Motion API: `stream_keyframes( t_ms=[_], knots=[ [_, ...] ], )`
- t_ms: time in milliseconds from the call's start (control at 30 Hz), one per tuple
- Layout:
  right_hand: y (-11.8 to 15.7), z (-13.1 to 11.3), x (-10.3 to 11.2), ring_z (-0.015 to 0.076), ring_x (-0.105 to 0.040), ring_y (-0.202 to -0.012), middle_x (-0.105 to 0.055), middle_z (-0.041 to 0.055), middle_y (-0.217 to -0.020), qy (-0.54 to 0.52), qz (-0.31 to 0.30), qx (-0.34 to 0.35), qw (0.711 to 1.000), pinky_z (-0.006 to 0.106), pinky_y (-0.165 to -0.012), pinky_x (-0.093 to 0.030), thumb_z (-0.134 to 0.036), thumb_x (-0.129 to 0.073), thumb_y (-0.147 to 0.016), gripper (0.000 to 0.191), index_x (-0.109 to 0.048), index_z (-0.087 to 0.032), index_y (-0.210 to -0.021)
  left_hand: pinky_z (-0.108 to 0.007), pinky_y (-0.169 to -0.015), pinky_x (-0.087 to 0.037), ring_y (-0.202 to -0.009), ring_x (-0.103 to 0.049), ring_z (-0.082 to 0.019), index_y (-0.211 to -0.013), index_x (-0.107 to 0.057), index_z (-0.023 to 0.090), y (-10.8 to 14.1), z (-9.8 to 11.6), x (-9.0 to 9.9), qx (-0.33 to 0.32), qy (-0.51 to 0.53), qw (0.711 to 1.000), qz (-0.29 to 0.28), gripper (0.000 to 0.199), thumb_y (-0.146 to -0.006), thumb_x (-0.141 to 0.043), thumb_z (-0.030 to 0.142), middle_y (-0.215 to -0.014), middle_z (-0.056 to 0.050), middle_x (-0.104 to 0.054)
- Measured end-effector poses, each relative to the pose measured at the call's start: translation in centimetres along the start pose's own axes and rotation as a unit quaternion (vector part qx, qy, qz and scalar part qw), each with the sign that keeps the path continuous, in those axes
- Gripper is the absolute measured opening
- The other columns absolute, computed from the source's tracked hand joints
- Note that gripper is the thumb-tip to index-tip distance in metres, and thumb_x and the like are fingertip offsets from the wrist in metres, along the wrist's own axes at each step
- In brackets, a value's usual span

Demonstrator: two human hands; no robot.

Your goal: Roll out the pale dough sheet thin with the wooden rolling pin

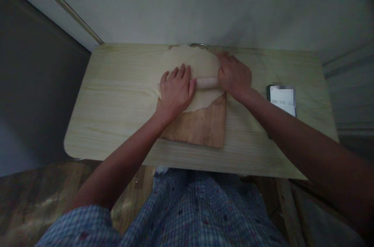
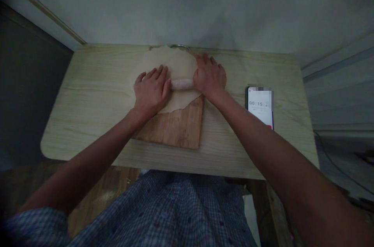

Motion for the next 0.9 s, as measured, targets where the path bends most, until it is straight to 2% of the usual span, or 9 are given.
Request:
stream_keyframes(
  t_ms=[300,600,900],
  knots=[
    [2.6,-0.3,0.0,0.0267,-0.042,-0.112,-0.043,0.0102,-0.128,-0.009,0.036,0.0,0.999,0.049,-0.09,-0.029,-0.02,-0.023,-0.084,0.046,-0.03,-0.02,-0.129,-0.044,-0.103,-0.012,-0.123,-0.032,-0.023,-0.129,-0.032,0.016,2.5,0.8,-0.1,-0.024,-0.043,0.999,0.0,0.048,-0.088,-0.019,0.038,-0.134,-0.01,-0.038],
    [4.0,-0.7,0.4,0.0246,-0.035,-0.12,-0.047,0.0115,-0.125,-0.016,0.06,0.0,0.998,0.049,-0.098,-0.02,-0.021,-0.022,-0.084,0.045,-0.034,-0.016,-0.127,-0.046,-0.104,-0.012,-0.124,-0.03,-0.023,-0.128,-0.033,0.015,3.7,1.1,0.1,-0.04,-0.063,0.997,0.005,0.049,-0.087,-0.023,0.04,-0.135,-0.01,-0.035],
    [5.2,-0.8,0.6,0.0205,-0.038,-0.118,-0.053,0.0077,-0.12,-0.01,0.089,0.007,0.996,0.045,-0.101,-0.018,-0.021,-0.025,-0.084,0.042,-0.041,-0.015,-0.122,-0.046,-0.105,-0.009,-0.124,-0.03,-0.024,-0.127,-0.033,0.014,4.8,1.6,0.2,-0.042,-0.059,0.997,0.006,0.05,-0.085,-0.027,0.041,-0.135,-0.011,-0.036]
  ],
)
Point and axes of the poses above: each hand's wrist, its own y-axis away from the middle knuckle, its own x-axis out of the back of the hand, z = x × y, the point moved 4 cm from there along -y, towards the middle knuckle
